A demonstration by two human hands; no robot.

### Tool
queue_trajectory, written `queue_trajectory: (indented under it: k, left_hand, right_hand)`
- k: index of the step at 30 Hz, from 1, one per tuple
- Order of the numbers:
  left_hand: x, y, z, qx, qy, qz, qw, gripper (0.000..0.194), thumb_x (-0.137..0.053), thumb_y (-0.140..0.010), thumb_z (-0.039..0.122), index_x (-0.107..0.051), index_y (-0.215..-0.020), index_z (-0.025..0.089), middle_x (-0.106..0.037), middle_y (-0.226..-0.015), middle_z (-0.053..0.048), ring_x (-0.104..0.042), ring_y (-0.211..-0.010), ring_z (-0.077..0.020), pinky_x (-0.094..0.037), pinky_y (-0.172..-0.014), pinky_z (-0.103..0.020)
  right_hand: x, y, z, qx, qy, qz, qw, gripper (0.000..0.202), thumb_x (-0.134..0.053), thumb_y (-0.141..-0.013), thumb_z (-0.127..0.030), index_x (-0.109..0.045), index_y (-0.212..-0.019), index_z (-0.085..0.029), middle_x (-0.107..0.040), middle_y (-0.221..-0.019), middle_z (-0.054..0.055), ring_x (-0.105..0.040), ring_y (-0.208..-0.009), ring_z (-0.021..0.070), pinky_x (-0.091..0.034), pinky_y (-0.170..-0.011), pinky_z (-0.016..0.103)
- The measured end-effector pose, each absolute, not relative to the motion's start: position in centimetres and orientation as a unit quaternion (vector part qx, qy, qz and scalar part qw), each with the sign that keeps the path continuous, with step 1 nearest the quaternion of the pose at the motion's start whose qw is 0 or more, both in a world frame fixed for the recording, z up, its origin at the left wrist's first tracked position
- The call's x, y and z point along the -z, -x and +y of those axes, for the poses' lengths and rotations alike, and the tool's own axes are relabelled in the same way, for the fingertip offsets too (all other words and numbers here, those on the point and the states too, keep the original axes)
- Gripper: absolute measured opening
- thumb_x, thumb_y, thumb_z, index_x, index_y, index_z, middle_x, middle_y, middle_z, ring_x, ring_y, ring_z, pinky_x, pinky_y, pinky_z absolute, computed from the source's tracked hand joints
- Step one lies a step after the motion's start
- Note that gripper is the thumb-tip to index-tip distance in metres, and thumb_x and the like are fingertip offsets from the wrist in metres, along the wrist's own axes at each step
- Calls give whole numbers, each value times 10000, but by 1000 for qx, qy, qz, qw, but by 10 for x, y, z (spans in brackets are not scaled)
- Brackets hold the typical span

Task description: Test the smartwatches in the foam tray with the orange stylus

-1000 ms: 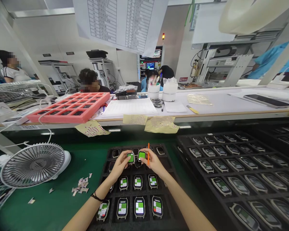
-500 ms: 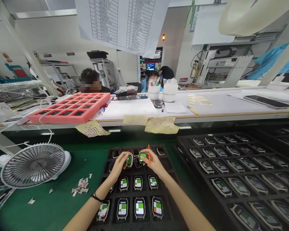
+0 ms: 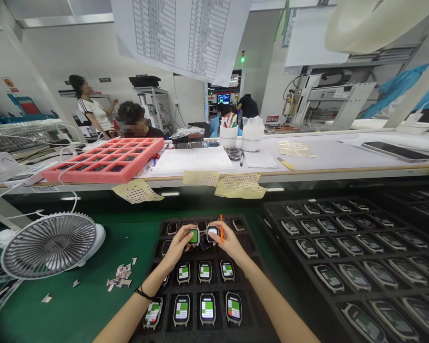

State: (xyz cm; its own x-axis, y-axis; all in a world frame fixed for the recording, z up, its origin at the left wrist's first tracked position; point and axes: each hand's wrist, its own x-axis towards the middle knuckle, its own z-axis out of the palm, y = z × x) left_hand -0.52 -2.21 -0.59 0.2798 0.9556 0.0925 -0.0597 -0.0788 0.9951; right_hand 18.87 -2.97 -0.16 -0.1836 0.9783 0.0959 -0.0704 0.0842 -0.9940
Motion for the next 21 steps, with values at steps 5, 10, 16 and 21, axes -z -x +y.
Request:
queue_trajectory:
  k: [5, 10, 16, 21]
  left_hand:
    - [7, 4, -25, -452, -600, 372, 545, 425, -597, -805, 451, -516, -1135, 196, -576, -972, -55, -532, -717, -129, -395, -529, -208]
    - [6, 2, -31, -410, -700, 365, 456, 526, -636, -787, 252, -425, -1267, 211, -574, -1135, -107, -584, -912, -200, -461, -619, -247]
    - [4, 2, -33, -372, -830, 356, 217, 433, -668, -758, 162, -530, -1160, 246, -564, -1161, -73, -502, -1114, -254, -426, -938, -406]
    - [9, 5, -31, -339, -850, 380, 134, 516, -624, -737, 74, -500, -1209, 241, -563, -1198, -86, -510, -1108, -277, -433, -900, -438]
  right_hand:
    - [4, -189, -28, -533, 420, -551, 486, 406, -667, -721, -530, -559, -977, -233, -516, -752, -20, -479, -496, 91, -308, -375, 204]
    - [10, -184, -28, -498, 450, -565, 481, 384, -576, -780, -569, -589, -956, -228, -526, -701, -20, -477, -474, 111, -344, -418, 241]
    - [4, -171, -38, -445, 464, -613, 459, 385, -484, -855, -545, -608, -1057, -241, -560, -723, 0, -502, -566, 156, -417, -567, 291]
    - [1, -164, -48, -426, 468, -639, 437, 394, -479, -884, -464, -558, -1203, -245, -606, -841, 28, -576, -799, 213, -442, -744, 335]
